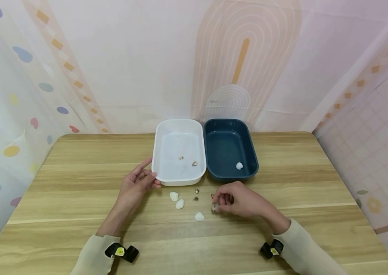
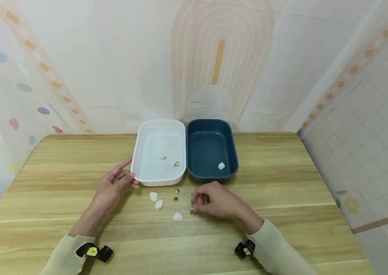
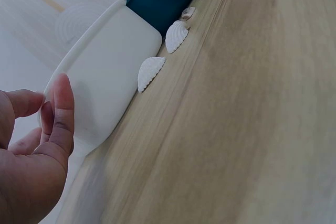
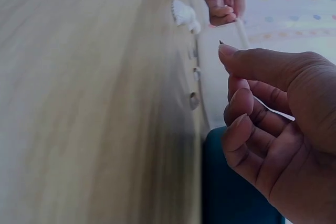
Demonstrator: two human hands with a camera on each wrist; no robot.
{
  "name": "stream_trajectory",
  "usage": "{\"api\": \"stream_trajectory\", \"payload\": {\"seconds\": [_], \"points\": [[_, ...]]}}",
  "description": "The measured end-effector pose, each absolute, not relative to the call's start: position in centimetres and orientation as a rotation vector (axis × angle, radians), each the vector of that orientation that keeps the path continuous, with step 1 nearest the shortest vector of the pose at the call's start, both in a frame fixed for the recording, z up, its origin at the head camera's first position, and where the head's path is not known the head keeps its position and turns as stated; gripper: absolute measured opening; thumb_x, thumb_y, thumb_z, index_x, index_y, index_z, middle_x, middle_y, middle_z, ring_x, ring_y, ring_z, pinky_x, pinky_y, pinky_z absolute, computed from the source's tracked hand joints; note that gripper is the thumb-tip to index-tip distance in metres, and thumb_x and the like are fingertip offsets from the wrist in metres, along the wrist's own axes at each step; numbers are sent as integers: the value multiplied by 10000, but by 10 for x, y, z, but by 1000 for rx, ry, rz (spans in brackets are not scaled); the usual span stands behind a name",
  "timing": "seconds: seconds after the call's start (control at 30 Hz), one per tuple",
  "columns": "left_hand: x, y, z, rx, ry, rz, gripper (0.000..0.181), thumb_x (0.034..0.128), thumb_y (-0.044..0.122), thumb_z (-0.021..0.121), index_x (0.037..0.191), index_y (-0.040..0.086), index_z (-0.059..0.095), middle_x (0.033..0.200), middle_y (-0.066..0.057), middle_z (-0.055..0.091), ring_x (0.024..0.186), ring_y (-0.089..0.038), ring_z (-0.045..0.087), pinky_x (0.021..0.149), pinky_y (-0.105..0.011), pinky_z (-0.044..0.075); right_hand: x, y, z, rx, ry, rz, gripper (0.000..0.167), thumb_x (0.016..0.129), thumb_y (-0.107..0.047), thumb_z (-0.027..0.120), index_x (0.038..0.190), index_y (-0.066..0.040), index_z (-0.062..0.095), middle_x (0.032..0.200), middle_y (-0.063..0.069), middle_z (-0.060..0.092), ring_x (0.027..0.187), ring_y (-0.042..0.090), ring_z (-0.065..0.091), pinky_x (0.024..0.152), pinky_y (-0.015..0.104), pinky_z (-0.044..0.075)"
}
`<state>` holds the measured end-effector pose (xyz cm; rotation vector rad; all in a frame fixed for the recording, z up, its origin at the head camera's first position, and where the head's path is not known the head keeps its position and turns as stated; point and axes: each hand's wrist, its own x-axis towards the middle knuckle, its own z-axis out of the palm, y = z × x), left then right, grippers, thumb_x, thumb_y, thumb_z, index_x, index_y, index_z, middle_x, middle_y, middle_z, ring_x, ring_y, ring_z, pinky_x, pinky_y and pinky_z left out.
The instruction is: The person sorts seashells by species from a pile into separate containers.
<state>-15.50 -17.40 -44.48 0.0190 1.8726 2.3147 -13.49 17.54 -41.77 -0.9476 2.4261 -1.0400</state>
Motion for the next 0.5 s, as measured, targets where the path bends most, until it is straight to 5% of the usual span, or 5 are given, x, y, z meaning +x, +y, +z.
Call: {"api": "stream_trajectory", "payload": {"seconds": [0.5], "points": [[-154,-174,-446,33,1855,2336,665,1007,53,647,1597,76,341,997,-67,652,806,-107,712,770,-230,670,-139,163,-391,-999,2501,-1083,86,930,-184,782,996,-196,729,760,-120,608,667,14,543,569,171,526]]}}
